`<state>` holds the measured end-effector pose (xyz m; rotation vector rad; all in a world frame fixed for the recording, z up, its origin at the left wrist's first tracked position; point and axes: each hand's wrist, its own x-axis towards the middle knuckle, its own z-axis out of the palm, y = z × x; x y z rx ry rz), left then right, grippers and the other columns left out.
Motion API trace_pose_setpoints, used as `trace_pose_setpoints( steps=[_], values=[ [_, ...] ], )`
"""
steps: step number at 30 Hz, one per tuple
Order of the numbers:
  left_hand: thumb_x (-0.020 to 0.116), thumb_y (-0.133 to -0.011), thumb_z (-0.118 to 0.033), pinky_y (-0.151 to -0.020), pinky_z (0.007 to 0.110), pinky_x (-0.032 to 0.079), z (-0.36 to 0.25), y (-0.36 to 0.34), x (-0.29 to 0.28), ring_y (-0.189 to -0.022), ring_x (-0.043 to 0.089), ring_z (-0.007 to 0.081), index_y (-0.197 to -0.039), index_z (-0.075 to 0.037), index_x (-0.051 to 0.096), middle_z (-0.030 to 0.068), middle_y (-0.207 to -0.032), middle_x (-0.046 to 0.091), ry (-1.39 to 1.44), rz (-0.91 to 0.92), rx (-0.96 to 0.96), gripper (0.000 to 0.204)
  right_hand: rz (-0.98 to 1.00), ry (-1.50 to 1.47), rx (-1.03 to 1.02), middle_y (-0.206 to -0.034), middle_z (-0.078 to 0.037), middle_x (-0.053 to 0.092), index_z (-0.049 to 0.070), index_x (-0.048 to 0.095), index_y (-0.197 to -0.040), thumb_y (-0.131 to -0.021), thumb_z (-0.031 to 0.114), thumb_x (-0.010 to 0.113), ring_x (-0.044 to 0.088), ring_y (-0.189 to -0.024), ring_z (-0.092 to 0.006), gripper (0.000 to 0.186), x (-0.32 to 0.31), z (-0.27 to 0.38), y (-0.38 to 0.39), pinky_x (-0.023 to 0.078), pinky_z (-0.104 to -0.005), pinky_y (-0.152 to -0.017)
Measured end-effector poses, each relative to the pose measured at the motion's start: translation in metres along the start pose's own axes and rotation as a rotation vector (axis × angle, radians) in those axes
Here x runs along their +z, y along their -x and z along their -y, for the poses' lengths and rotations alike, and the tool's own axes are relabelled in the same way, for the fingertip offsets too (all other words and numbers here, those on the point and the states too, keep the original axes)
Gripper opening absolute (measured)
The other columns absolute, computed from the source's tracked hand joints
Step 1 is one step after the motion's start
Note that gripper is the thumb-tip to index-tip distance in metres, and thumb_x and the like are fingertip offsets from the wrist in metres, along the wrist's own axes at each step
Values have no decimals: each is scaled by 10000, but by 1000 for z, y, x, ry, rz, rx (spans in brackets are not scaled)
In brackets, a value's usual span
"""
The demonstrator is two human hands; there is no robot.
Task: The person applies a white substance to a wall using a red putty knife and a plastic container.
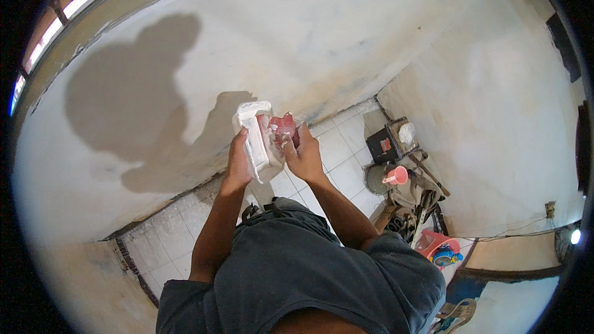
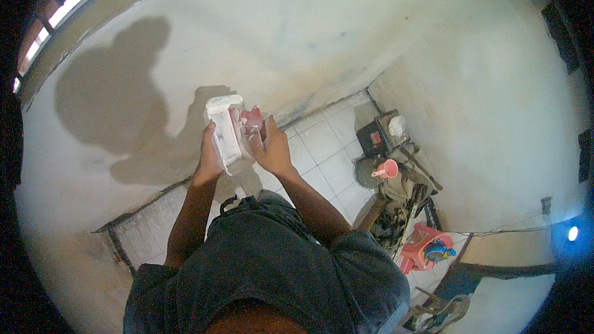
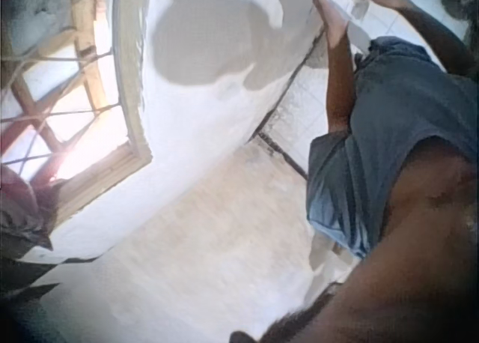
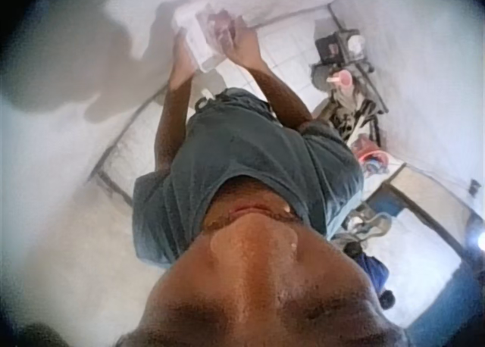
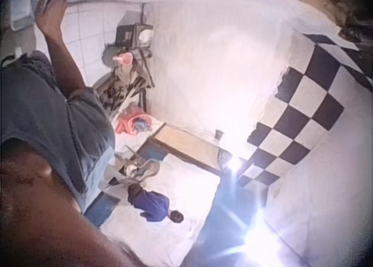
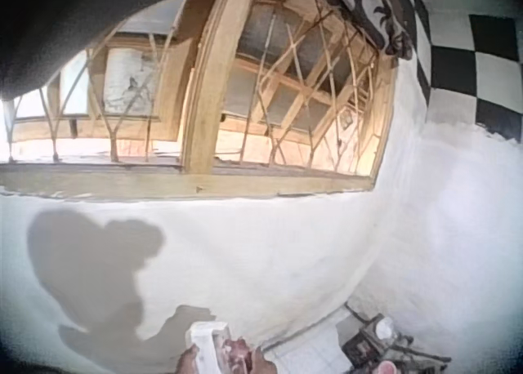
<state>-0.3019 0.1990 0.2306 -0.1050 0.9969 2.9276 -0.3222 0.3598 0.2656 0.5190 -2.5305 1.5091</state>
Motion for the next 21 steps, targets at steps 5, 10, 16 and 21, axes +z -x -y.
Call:
trace_pose_setpoints(
  steps=[5,10,16,21],
  values=[
    [425,-908,-447,-954,384,409,-1,-6,-24,-1077,546,249,-1276,-21,450,130,-1183,555,57,-53,-77,564,-32,-262,100,-907,-91,613,-30,495,-1022,-863,61,502,601,-834,-173,183,26,-62,2,473,-286,-707],
    [403,-905,-476,-941,393,417,-10,-8,-37,-1070,543,249,-1288,-42,437,112,-1172,553,-60,-119,-114,580,-94,-1214,574,-1057,-95,596,40,485,-1135,-875,86,529,612,-931,-181,268,28,-54,16,520,-315,-819],
    [380,-903,-479,-927,393,432,5,-23,-63,-1069,546,250,-1295,-47,429,116,-1165,553,-31,-68,-171,585,-114,-1502,651,-1001,-60,625,38,539,-1085,-829,68,576,629,-873,-158,260,28,-53,19,554,-271,-705],
    [358,-896,-505,-935,410,434,16,-27,-56,-1074,547,276,-1308,-47,415,123,-1181,549,51,-92,-256,619,-230,-1585,633,-996,-53,628,50,548,-1077,-834,76,600,630,-838,-154,250,21,-83,15,547,-262,-684]
  ],
)
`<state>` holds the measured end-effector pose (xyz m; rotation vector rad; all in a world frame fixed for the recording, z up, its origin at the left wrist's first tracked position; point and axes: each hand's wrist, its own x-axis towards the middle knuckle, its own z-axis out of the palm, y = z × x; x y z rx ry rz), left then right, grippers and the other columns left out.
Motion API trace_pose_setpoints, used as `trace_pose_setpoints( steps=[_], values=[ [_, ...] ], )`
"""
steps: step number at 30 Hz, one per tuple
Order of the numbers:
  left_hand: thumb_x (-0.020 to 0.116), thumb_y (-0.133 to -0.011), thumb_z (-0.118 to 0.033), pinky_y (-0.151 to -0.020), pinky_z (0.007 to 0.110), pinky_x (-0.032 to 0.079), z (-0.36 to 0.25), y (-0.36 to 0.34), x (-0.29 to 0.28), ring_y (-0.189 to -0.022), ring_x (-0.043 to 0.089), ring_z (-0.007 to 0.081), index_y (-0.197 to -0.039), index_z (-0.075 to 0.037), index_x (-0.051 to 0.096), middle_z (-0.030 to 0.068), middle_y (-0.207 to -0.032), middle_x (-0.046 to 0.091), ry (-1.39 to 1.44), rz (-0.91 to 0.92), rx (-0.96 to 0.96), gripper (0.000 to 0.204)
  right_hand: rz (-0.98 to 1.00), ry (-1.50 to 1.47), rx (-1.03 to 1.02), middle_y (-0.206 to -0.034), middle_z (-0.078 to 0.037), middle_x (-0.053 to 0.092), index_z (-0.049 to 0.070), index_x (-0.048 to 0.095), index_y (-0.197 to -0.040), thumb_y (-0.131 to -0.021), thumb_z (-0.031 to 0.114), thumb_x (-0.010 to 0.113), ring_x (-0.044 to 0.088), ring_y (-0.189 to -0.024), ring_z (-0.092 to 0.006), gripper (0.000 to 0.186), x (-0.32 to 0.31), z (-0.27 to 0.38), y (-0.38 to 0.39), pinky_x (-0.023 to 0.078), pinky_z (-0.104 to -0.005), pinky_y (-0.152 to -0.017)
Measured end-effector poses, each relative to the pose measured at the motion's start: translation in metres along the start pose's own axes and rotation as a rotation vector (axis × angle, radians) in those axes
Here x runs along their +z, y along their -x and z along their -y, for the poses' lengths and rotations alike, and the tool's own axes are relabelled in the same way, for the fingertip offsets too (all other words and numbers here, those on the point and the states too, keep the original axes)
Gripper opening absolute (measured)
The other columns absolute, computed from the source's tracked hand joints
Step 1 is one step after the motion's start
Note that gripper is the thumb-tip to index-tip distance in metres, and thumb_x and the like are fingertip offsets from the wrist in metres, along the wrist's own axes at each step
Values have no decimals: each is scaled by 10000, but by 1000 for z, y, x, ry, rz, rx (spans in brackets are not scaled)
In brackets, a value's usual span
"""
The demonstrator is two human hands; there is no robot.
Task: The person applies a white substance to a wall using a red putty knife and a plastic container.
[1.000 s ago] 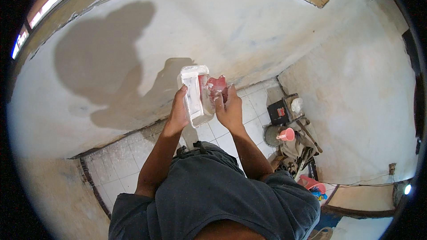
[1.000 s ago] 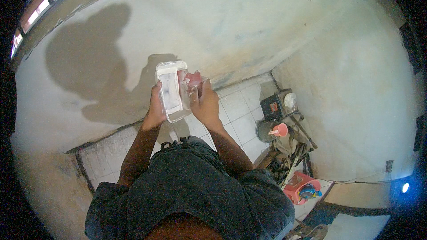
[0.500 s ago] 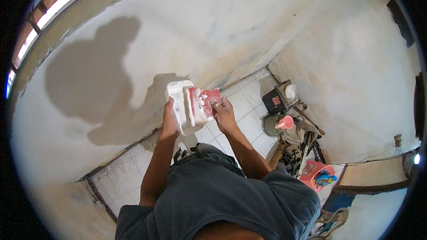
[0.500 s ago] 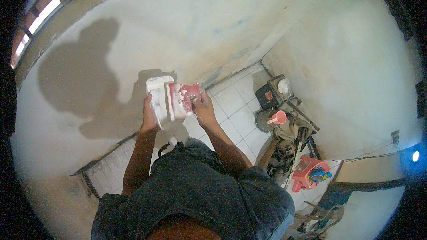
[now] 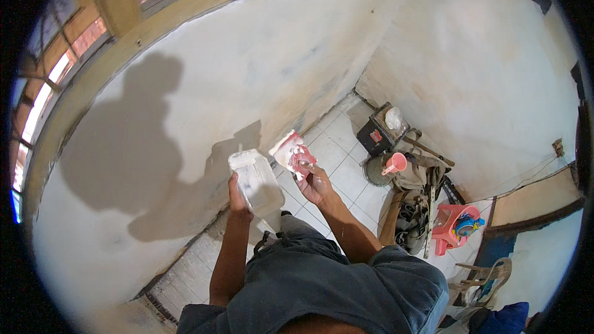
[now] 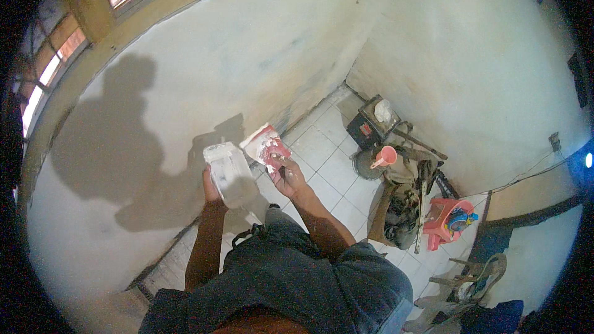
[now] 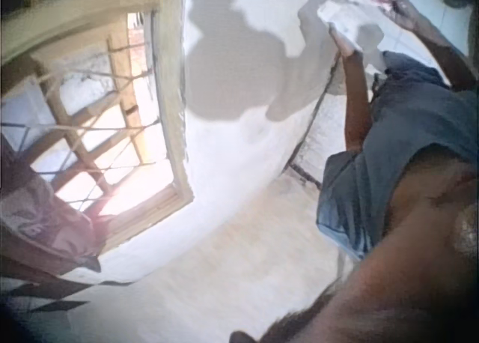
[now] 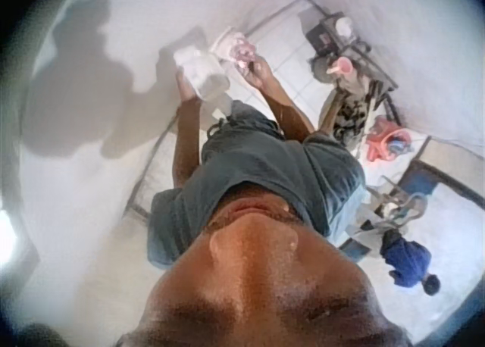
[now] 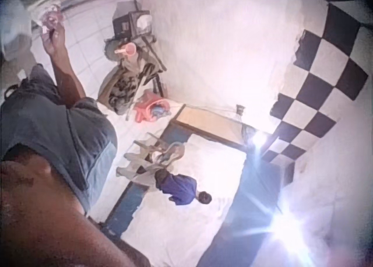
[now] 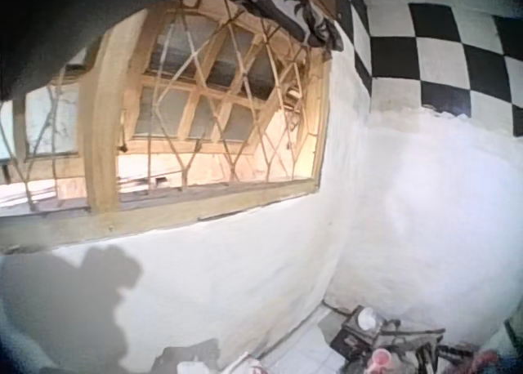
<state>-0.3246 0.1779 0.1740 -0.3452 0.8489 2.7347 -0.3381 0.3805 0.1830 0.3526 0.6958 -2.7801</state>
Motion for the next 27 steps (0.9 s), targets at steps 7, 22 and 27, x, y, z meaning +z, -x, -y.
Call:
trace_pose_setpoints(
  steps=[7,22,27],
  values=[
    [350,-880,-542,-910,436,459,4,-5,-5,-1062,558,287,-1310,-91,428,111,-1194,554,-41,-59,11,628,-12,22,-177,-1005,-41,625,69,541,-1096,-866,103,592,627,-840,-157,238,3,28,-40,541,-294,-668],
    [376,-885,-519,-907,453,461,-4,-27,45,-1059,549,275,-1278,-114,455,95,-1187,549,-108,-183,126,570,-424,1725,-1040,-924,-215,529,-45,526,-945,-792,70,532,558,-835,-382,191,26,148,-233,476,-449,-727],
    [369,-925,-416,-842,394,508,9,-38,86,-970,591,228,-1190,-90,512,81,-1097,588,-24,-258,177,443,-329,1931,-1056,-973,-222,532,-46,526,-968,-786,57,516,566,-864,-356,209,-3,154,-266,490,-432,-752]
  ],
)
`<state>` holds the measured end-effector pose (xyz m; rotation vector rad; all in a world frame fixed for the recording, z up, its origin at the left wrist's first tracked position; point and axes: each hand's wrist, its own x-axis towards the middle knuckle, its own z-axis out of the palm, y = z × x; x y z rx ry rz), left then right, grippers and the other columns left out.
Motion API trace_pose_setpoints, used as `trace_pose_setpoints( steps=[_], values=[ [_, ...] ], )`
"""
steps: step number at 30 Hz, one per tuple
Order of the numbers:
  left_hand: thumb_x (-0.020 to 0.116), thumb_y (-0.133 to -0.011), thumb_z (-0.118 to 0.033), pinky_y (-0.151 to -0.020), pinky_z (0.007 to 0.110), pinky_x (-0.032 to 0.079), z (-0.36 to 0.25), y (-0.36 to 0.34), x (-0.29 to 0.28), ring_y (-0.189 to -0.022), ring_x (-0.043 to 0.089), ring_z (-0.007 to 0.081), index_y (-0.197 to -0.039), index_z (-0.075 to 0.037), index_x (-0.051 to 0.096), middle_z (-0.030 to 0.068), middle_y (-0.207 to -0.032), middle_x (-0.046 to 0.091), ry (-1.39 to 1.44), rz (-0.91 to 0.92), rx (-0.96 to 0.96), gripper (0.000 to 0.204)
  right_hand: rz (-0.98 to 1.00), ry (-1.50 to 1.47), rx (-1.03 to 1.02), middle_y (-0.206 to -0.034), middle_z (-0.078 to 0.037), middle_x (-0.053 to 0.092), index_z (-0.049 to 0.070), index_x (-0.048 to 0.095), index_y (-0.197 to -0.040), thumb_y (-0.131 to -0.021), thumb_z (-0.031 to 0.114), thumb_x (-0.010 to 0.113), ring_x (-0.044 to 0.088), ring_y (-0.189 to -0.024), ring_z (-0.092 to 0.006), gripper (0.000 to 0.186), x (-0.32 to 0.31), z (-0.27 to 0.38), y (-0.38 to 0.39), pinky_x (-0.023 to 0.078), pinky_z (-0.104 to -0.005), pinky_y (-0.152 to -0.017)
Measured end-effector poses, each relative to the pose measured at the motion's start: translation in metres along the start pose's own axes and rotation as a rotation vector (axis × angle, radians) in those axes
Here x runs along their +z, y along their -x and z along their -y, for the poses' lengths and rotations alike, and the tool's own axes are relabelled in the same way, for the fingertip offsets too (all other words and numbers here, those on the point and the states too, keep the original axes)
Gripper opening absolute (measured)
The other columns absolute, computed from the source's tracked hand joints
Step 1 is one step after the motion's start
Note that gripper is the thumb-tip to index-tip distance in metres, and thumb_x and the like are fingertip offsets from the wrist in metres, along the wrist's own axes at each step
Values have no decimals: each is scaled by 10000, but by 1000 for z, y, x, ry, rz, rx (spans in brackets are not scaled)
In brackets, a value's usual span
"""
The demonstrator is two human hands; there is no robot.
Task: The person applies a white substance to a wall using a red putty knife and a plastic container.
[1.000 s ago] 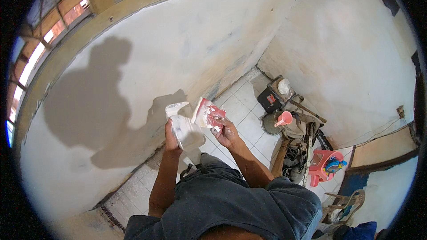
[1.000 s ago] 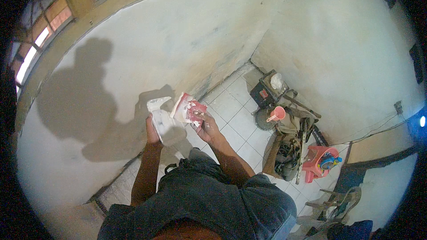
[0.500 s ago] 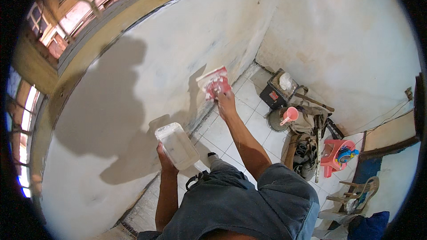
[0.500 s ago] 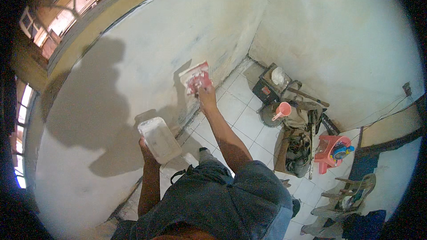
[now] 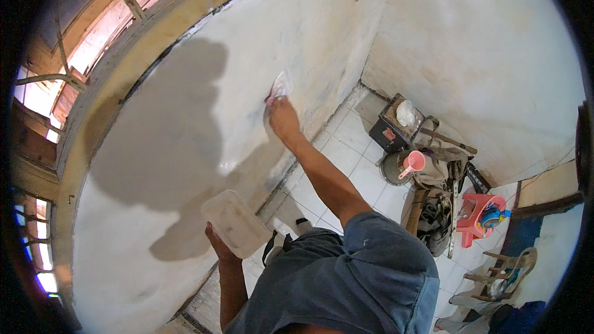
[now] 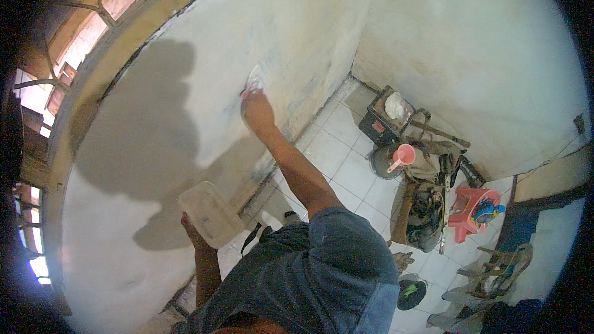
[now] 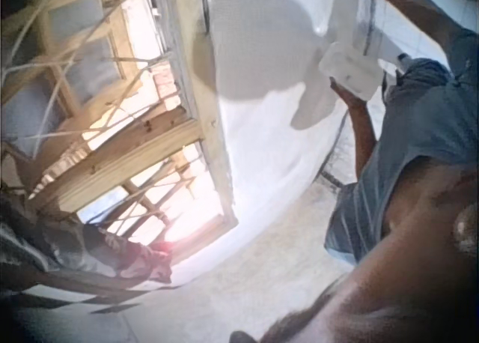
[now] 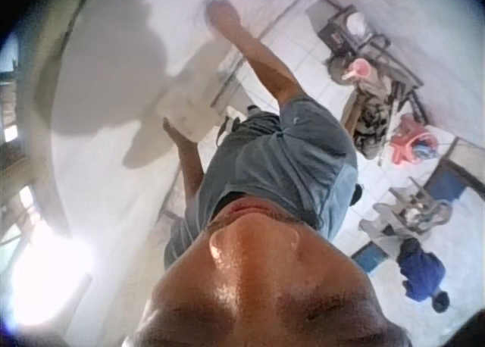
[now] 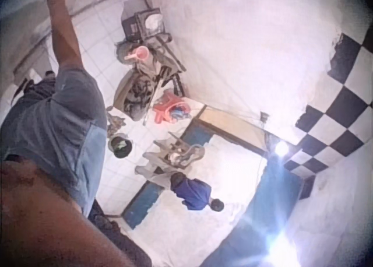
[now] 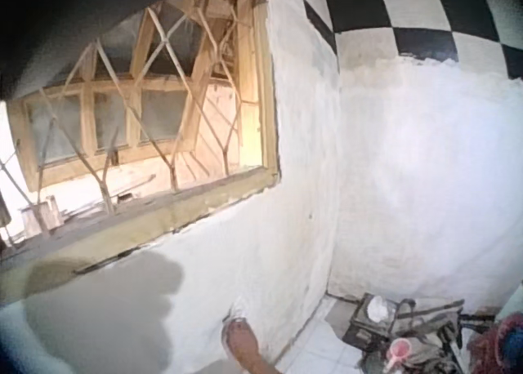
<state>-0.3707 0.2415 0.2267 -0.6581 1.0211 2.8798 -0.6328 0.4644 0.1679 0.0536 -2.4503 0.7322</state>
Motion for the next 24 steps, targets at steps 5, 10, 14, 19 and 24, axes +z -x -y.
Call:
trace_pose_setpoints(
  steps=[5,10,14,19,24],
  values=[
    [406,-941,-267,-769,355,529,-12,13,19,-898,607,186,-1122,-75,545,54,-1004,607,-70,-122,96,297,129,-105,-193,-925,-202,623,22,608,-812,-775,50,513,603,-883,-309,105,-5,-7,75,498,-414,-703],
    [434,-938,-241,-706,344,543,-2,-4,12,-858,618,179,-1108,-58,554,59,-976,615,-153,-75,105,277,-79,-608,439,-669,-93,603,9,608,-849,-889,147,503,580,-555,-185,178,-4,-89,17,422,-314,-487],
    [459,-928,-296,-704,350,549,-8,0,7,-844,624,187,-1114,-51,550,67,-978,614,-166,-96,173,321,-95,-1293,717,-631,-31,573,10,585,-733,-868,98,499,545,-536,-134,183,-12,-66,-27,382,-279,-459],
    [445,-925,-360,-716,353,552,2,1,26,-850,626,196,-1126,-59,541,64,-993,610,-99,-51,149,375,-75,-994,595,-656,-65,584,-2,573,-725,-839,87,518,534,-527,-140,155,-14,-72,-65,389,-309,-448],
    [394,-929,-409,-730,376,553,-5,11,14,-865,626,220,-1149,-67,520,83,-1023,600,-104,-82,160,426,-210,-286,-115,-732,-223,539,-34,556,-814,-804,124,574,546,-655,-404,159,-17,33,-12,434,-463,-576]
  ],
)
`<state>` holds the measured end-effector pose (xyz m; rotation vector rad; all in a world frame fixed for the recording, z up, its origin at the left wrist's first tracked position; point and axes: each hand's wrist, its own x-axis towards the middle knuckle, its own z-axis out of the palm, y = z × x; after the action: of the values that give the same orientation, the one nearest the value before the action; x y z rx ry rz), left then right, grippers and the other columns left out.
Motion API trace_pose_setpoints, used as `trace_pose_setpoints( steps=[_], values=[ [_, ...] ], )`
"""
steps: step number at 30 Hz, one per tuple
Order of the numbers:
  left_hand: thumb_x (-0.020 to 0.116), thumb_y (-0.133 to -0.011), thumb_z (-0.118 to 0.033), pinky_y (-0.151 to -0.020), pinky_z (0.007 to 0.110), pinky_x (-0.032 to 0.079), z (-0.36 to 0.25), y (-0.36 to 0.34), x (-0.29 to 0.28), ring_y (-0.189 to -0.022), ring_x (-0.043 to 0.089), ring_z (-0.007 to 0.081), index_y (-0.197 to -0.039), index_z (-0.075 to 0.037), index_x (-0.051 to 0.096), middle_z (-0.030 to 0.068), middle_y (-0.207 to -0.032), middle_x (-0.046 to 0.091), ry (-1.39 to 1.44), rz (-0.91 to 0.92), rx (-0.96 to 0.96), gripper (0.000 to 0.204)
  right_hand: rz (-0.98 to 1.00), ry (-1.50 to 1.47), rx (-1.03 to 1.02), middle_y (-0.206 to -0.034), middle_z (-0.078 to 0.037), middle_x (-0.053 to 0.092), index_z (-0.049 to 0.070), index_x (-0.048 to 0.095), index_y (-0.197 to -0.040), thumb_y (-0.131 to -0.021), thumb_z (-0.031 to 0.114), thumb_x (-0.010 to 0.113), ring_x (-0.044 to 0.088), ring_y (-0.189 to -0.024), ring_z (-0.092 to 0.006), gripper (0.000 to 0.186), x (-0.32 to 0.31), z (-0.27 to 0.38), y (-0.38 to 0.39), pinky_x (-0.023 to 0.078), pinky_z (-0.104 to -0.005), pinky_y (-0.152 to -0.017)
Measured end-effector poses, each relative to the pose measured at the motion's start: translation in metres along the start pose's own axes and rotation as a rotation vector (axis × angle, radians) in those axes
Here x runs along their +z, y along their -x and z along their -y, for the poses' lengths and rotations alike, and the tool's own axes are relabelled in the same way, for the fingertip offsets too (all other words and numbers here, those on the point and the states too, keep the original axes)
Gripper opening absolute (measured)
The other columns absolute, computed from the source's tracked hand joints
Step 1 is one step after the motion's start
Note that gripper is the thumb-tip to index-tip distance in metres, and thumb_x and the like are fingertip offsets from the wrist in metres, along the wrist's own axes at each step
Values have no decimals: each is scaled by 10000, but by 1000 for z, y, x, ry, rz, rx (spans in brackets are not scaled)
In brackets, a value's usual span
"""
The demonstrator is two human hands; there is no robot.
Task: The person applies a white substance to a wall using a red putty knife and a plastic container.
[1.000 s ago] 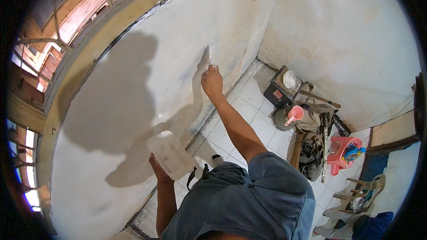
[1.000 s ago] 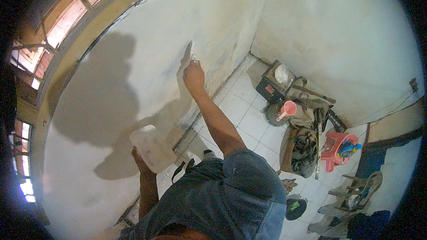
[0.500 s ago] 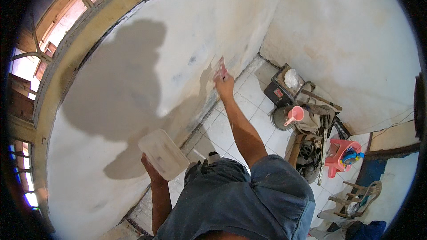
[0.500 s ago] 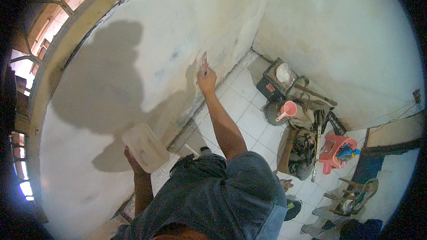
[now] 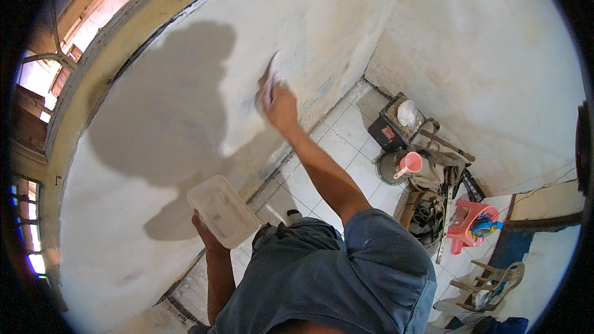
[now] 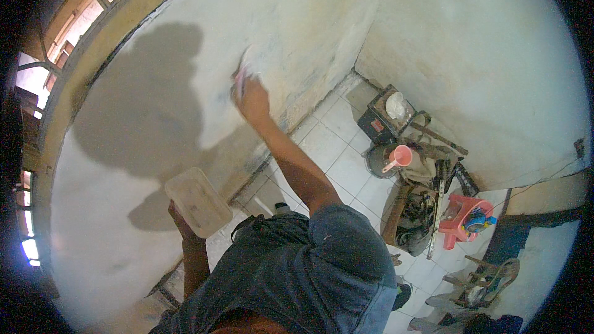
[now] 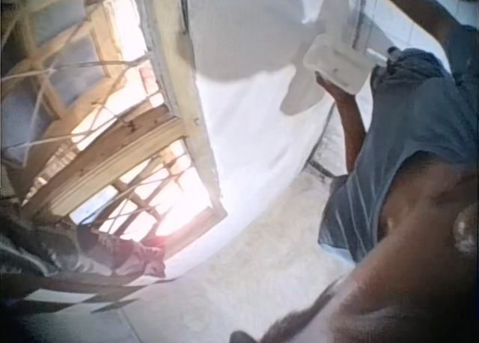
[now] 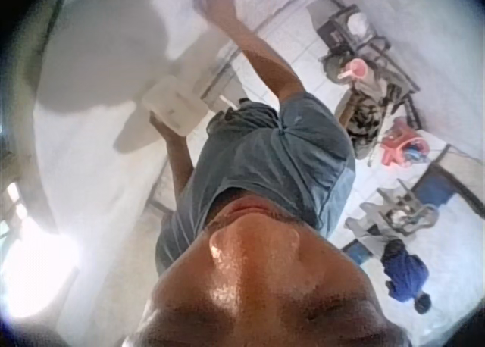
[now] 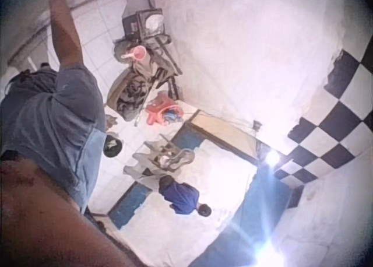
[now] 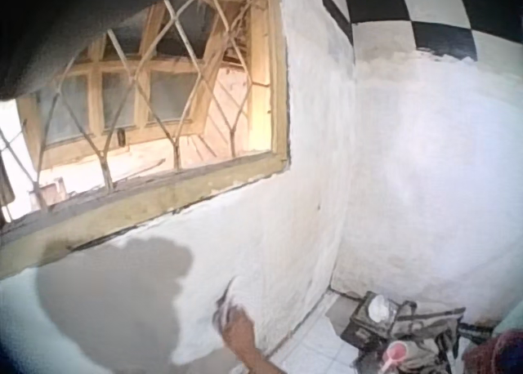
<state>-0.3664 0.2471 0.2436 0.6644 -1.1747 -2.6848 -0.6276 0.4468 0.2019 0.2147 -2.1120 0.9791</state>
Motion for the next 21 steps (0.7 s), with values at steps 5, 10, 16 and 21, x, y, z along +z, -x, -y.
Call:
trace_pose_setpoints(
  steps=[5,10,16,21],
  values=[
    [404,-930,-346,-711,377,560,1,-4,-2,-834,628,219,-1111,-74,530,73,-988,598,57,-70,11,350,52,-39,60,-821,-242,539,-23,554,-919,-797,111,571,552,-714,-420,183,-20,0,67,446,-469,-618],
    [413,-927,-317,-705,369,561,-1,7,-7,-820,628,211,-1095,-75,536,62,-961,602,8,-120,3,319,145,-16,433,-918,-270,578,-43,560,-983,-766,127,610,573,-863,-429,280,-19,-29,51,470,-456,-736],
    [413,-924,-329,-715,375,558,1,9,-13,-836,628,218,-1112,-75,534,69,-965,605,17,-89,20,337,-39,-633,1104,-668,-162,615,-62,590,-747,-727,95,608,592,-590,-232,159,5,-99,25,464,-366,-568],
    [412,-912,-401,-794,432,533,3,10,-24,-933,611,245,-1168,-69,513,89,-1051,598,90,-61,-17,431,19,-640,856,-659,-147,609,-64,595,-772,-738,93,613,576,-583,-215,161,6,-53,11,456,-362,-555]
  ],
)
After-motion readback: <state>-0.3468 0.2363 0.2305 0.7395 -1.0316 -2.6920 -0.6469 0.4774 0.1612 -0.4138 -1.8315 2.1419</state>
